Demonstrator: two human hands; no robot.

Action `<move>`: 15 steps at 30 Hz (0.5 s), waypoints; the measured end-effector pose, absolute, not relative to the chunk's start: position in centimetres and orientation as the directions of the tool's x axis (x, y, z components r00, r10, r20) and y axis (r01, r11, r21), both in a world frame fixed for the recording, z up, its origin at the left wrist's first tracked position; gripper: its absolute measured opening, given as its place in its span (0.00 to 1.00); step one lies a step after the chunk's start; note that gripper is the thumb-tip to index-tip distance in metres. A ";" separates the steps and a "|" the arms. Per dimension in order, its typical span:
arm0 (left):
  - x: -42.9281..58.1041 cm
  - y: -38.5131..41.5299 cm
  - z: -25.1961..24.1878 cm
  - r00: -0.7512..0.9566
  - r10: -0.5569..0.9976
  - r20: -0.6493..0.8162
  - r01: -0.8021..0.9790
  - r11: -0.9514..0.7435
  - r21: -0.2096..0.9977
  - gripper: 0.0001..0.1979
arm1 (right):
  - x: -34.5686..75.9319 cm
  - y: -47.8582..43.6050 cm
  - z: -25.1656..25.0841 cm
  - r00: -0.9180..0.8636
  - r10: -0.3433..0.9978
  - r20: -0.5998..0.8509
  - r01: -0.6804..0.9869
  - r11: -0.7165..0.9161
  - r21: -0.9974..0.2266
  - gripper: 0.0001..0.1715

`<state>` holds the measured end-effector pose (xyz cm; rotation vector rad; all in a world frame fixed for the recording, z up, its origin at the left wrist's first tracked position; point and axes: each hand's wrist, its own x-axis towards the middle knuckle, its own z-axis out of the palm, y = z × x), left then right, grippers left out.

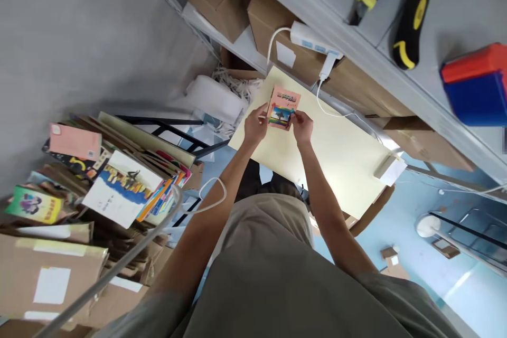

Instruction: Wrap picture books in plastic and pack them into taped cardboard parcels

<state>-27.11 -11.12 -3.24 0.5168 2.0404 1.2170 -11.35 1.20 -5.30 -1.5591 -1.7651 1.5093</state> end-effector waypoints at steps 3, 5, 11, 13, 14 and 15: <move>-30.4 -7.9 -5.9 -0.702 0.620 -0.351 0.002 0.494 0.870 0.14 | -14.9 3.3 -7.4 -0.244 0.878 -0.411 0.604 -0.194 -0.773 0.24; -31.6 -6.2 -7.6 -0.694 0.615 -0.374 -0.010 0.511 0.859 0.12 | -16.5 4.2 -8.4 -0.195 0.878 -0.438 0.656 -0.215 -0.723 0.22; -33.1 -6.8 -10.7 -0.673 0.622 -0.400 -0.075 0.481 0.874 0.13 | -17.7 3.4 -8.3 -0.028 0.951 -0.309 0.738 -0.189 -0.648 0.17; -34.1 -8.9 -11.4 -0.695 0.583 -0.420 -0.141 0.463 0.875 0.13 | -18.7 2.3 -7.6 -0.090 0.973 -0.213 0.759 -0.071 -0.647 0.20; -34.7 -10.1 -11.8 -0.705 0.554 -0.443 -0.175 0.469 0.865 0.14 | -19.8 1.7 -7.3 -0.173 0.965 -0.195 0.756 0.003 -0.655 0.22; -35.5 -11.4 -12.2 -0.713 0.517 -0.473 -0.210 0.486 0.848 0.14 | -21.2 1.2 -7.3 -0.281 0.939 -0.196 0.743 0.084 -0.664 0.23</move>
